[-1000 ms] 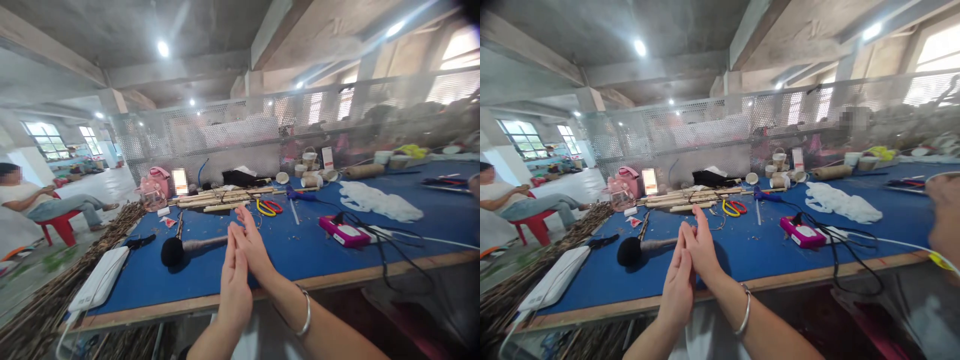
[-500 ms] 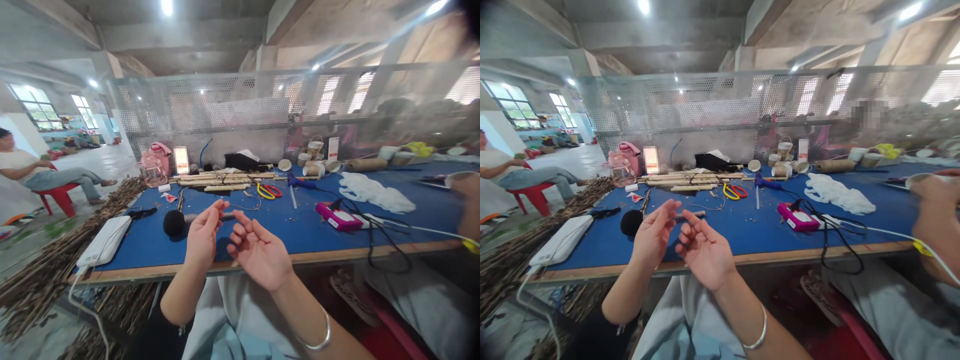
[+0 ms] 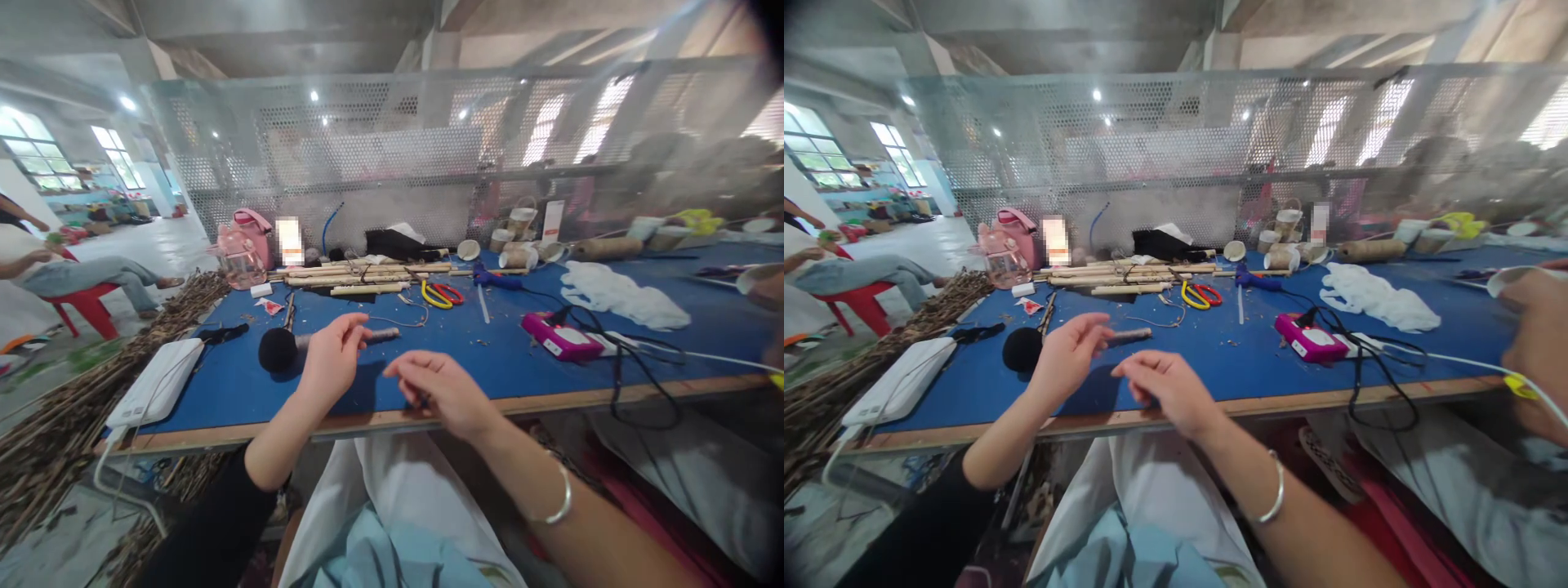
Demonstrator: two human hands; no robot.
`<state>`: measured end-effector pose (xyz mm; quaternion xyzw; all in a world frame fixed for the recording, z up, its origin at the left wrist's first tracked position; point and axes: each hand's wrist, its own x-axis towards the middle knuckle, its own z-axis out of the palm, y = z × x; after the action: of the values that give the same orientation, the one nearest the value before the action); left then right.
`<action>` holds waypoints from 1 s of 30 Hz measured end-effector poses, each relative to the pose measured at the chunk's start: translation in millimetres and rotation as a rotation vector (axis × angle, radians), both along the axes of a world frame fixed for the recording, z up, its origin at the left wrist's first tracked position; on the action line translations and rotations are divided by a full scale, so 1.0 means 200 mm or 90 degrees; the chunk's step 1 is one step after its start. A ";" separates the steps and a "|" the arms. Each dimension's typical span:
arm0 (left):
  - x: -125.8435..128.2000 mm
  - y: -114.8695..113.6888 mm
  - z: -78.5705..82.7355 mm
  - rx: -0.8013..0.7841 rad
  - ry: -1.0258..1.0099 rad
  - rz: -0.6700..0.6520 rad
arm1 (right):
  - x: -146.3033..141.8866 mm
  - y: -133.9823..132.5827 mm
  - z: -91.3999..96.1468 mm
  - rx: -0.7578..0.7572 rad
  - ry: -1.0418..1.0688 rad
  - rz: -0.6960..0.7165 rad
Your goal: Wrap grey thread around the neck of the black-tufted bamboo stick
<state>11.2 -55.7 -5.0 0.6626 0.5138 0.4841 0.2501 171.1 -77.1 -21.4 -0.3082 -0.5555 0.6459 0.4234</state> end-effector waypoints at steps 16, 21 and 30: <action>-0.07 0.38 0.22 -0.148 0.373 -0.355 | 0.21 0.66 0.16 0.079 -0.175 0.108; -0.05 0.37 0.21 -0.184 0.357 -0.382 | 0.19 0.56 0.08 -0.002 -0.082 0.183; -0.03 0.37 0.21 -0.228 0.376 -0.392 | 0.20 0.51 0.06 -0.048 -0.034 0.152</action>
<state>5.3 18.2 36.8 0.8403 0.4180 0.0816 0.3355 210.3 25.9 -9.6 -0.2723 -0.5746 0.7039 0.3167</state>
